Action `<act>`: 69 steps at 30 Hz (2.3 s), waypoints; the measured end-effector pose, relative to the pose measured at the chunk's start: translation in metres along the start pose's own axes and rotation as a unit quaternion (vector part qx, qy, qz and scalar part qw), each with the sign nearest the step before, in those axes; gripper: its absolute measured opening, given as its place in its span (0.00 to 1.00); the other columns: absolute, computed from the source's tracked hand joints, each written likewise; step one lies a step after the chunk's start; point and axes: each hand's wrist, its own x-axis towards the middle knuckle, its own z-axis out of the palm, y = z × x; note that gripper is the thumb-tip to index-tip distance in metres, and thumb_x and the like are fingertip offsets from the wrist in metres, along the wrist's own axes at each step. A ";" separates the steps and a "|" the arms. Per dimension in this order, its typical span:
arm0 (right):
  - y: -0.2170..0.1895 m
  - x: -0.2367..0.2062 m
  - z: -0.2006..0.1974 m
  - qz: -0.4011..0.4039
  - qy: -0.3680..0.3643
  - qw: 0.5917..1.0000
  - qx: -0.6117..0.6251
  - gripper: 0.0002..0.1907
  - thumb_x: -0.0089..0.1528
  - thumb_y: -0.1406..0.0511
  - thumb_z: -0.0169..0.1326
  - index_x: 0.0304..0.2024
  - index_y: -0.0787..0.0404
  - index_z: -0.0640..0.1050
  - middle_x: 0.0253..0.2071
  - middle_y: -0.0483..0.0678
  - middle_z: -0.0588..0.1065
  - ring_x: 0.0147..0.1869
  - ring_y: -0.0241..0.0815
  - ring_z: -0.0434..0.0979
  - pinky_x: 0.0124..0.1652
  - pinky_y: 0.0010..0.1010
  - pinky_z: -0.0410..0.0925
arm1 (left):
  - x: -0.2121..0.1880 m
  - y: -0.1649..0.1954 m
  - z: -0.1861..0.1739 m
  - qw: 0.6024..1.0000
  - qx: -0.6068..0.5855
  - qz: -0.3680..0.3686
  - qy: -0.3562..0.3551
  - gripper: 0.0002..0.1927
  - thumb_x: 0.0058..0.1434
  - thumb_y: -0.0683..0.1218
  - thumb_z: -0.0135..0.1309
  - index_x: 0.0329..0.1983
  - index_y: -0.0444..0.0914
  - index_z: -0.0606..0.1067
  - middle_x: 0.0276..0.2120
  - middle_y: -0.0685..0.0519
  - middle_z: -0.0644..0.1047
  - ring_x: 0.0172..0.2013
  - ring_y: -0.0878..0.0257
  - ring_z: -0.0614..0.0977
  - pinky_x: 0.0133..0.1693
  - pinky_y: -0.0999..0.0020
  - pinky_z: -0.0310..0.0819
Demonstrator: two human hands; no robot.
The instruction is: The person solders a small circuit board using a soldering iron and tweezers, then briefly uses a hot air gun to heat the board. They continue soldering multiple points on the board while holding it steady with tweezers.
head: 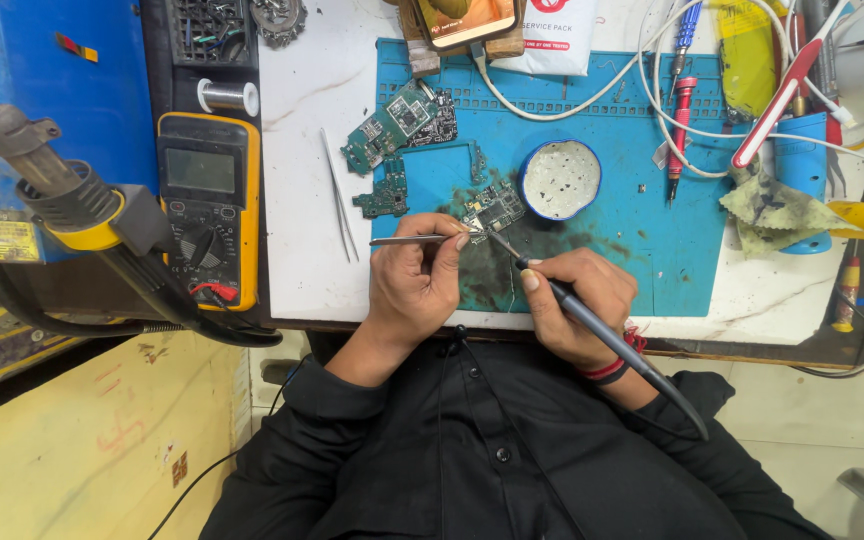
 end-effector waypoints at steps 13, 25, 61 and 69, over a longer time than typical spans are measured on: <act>-0.001 0.002 0.001 0.001 -0.007 1.000 -0.005 0.06 0.62 0.71 0.63 0.36 0.65 0.78 0.32 0.51 0.79 0.29 0.43 0.78 0.31 0.30 0.67 | 0.001 -0.002 -0.001 1.000 0.005 0.005 -0.007 0.05 0.70 0.37 0.56 0.46 0.34 0.72 0.38 0.50 0.82 0.31 0.70 0.83 0.31 0.78 0.76; -0.002 0.002 0.002 0.003 -0.007 1.000 -0.004 0.05 0.62 0.71 0.64 0.36 0.64 0.78 0.32 0.51 0.79 0.30 0.42 0.78 0.31 0.29 0.67 | -0.001 -0.001 -0.001 1.000 -0.006 -0.005 0.003 0.06 0.71 0.37 0.55 0.47 0.35 0.71 0.38 0.50 0.82 0.31 0.72 0.81 0.31 0.78 0.75; -0.001 0.002 0.003 0.009 0.000 1.000 -0.008 0.05 0.62 0.72 0.64 0.36 0.65 0.78 0.32 0.51 0.79 0.29 0.43 0.78 0.31 0.30 0.67 | 0.000 -0.002 0.001 1.000 0.007 0.000 0.012 0.06 0.71 0.37 0.55 0.47 0.35 0.70 0.37 0.51 0.82 0.30 0.73 0.80 0.30 0.79 0.73; -0.001 0.003 0.002 -0.004 -0.005 1.000 -0.004 0.06 0.61 0.72 0.64 0.36 0.64 0.78 0.32 0.51 0.79 0.30 0.43 0.78 0.31 0.30 0.67 | 0.000 -0.001 0.001 1.000 0.005 -0.010 0.011 0.06 0.71 0.37 0.55 0.47 0.35 0.71 0.37 0.51 0.82 0.29 0.72 0.80 0.29 0.78 0.73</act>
